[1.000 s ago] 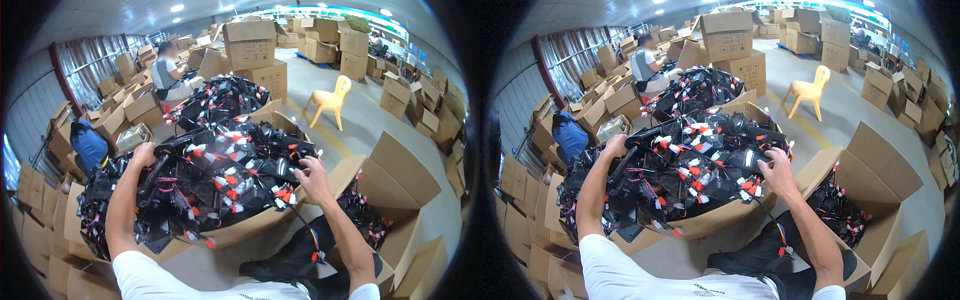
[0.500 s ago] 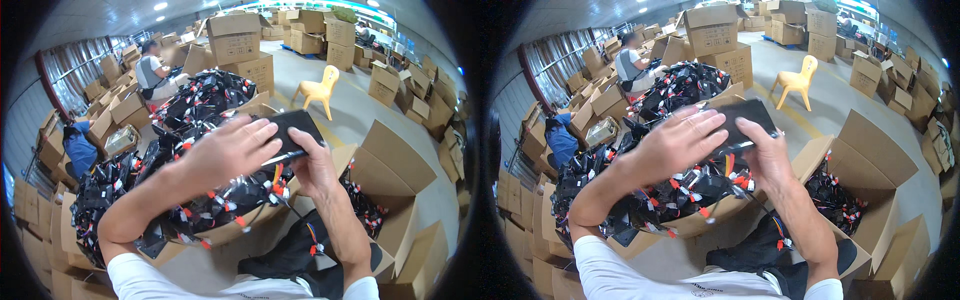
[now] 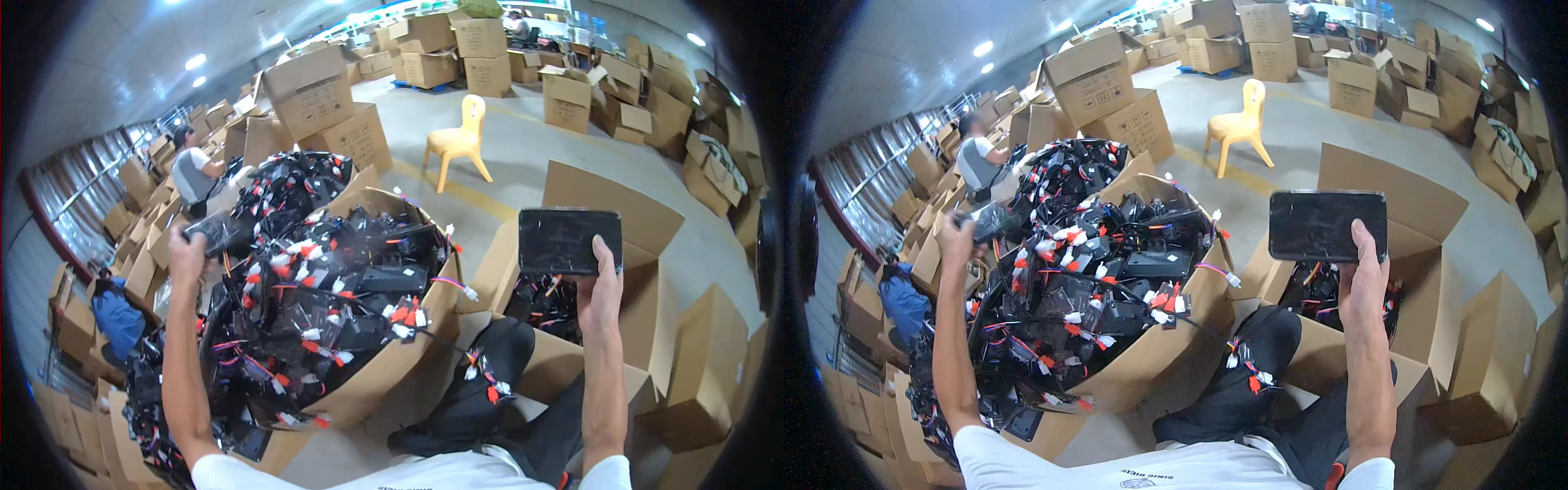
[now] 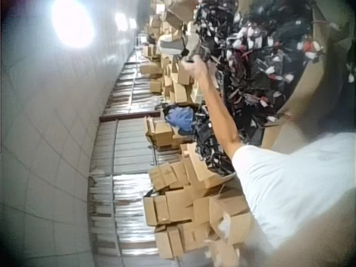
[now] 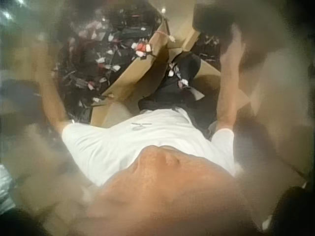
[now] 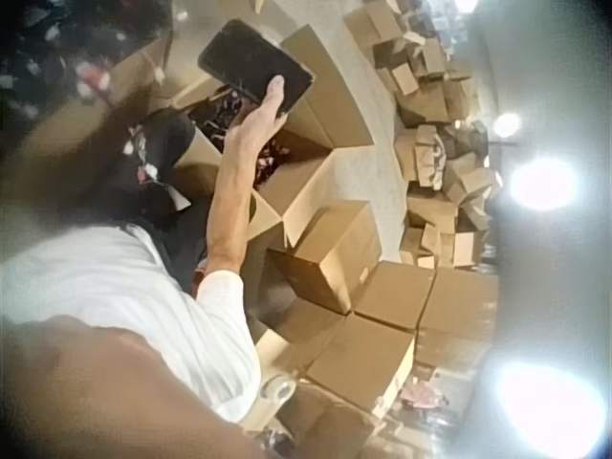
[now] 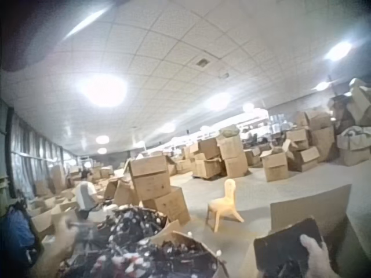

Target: The person packs electronic components and wires into cardboard boxes, then seals the boxes with packing tape using a tape dispenser and applies labels.

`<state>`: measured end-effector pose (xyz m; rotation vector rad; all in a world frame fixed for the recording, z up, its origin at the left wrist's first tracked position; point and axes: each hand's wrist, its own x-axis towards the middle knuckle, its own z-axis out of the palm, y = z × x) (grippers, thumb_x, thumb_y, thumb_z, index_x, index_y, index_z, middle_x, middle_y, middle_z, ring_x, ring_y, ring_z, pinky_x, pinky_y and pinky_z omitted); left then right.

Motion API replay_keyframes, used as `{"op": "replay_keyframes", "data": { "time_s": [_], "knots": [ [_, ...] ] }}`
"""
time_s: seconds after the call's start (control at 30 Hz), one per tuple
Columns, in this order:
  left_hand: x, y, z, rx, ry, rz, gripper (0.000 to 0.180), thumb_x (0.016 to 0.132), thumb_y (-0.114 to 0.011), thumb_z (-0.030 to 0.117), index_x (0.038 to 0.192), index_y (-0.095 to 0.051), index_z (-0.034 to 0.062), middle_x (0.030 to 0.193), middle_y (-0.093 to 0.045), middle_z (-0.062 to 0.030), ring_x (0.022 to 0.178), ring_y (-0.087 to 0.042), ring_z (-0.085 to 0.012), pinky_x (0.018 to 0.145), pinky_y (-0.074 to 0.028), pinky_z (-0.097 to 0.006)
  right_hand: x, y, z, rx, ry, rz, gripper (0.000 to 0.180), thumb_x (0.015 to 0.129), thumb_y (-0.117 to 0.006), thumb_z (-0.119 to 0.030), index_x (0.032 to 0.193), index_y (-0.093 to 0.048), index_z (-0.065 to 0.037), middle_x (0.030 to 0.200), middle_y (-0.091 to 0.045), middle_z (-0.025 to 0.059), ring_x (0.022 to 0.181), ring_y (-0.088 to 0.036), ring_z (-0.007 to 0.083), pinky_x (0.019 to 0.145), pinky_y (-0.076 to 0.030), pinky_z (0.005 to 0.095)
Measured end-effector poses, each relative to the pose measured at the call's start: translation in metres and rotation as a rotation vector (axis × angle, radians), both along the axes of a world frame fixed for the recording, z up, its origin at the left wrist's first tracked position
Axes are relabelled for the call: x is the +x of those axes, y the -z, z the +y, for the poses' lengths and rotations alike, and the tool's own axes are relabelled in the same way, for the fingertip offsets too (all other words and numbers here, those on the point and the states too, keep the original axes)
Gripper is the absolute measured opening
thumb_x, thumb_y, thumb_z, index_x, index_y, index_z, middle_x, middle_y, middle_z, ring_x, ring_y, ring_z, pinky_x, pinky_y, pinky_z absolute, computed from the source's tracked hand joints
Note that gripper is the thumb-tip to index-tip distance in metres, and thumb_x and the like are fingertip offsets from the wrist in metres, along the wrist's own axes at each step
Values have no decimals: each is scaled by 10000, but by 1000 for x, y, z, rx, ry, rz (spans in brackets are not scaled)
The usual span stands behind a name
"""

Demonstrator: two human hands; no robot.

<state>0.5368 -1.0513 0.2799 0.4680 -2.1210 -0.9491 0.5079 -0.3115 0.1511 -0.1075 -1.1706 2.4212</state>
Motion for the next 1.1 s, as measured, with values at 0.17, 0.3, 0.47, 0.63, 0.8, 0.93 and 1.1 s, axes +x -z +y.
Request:
{"op": "replay_keyframes", "data": {
  "time_s": [0.17, 0.3, 0.47, 0.63, 0.8, 0.93, 1.1],
  "knots": [
    [30, -66, 280, -336, 200, 424, 483, 1131, -654, 151, 1586, -565, 15, 1272, -716, -164, 1125, -722, -215, 1003, -591, -381, 28, -43, -28, 225, 206, 233, 398, 1093, -835, -181, 1438, -730, -14, 1334, -808, 77, 1166, -801, 241, 1050, -645, 408],
    [45, 9, 460, -295, 417, 602, 452, 1163, -579, 122, 1566, -516, -73, 1517, -606, -210, 1379, -632, -305, 1253, -465, -455, 61, -72, -55, 1063, 737, 695, 555, 967, -839, -166, 1483, -734, 9, 1464, -780, 185, 1264, -760, 372, 1193, -519, 612],
    [103, 106, 597, 956, 1020, 454, 559, 1160, -604, 133, 1660, -416, -33, 1583, -567, -223, 1441, -617, -348, 1257, -498, -503, 108, -11, 13, 1410, 824, 721, 587, 1000, -762, -414, 1463, -785, -52, 1565, -751, 160, 1305, -704, 272, 1217, -437, 573],
    [115, 168, 655, 848, 1000, 121, 705, 1110, -695, 160, 1719, -387, -18, 1636, -589, -208, 1457, -648, -327, 1196, -578, -452, 136, 44, 81, 1582, 664, 798, 670, 1082, -708, -591, 1385, -790, 1, 1566, -749, 180, 1333, -727, 298, 1102, -513, 487],
    [102, 203, 652, 981, 1189, 2, 666, 1022, -705, 90, 1626, -487, -90, 1538, -649, -246, 1375, -698, -355, 1177, -599, -474, 181, 97, 123, 1146, 575, 481, 833, 1030, -850, -497, 1531, -644, 135, 1586, -640, 350, 1391, -676, 501, 1160, -536, 594],
    [83, 258, 683, 803, 1126, -248, 628, 958, -619, -84, 1579, -519, -93, 1513, -664, -200, 1385, -669, -279, 1245, -522, -443, 165, 137, 119, 1001, 565, -4, 679, 889, -939, -202, 1461, -713, 86, 1515, -714, 292, 1370, -697, 486, 1183, -540, 552],
    [69, 332, 677, 973, 1151, -590, 722, 1046, -650, 12, 1714, -402, -110, 1630, -618, -229, 1478, -639, -292, 1285, -488, -436, 173, 214, 107, 1253, 413, 106, 482, 932, -930, -333, 1227, -824, 33, 1356, -820, 214, 1232, -824, 369, 994, -677, 493]
  ]
}}
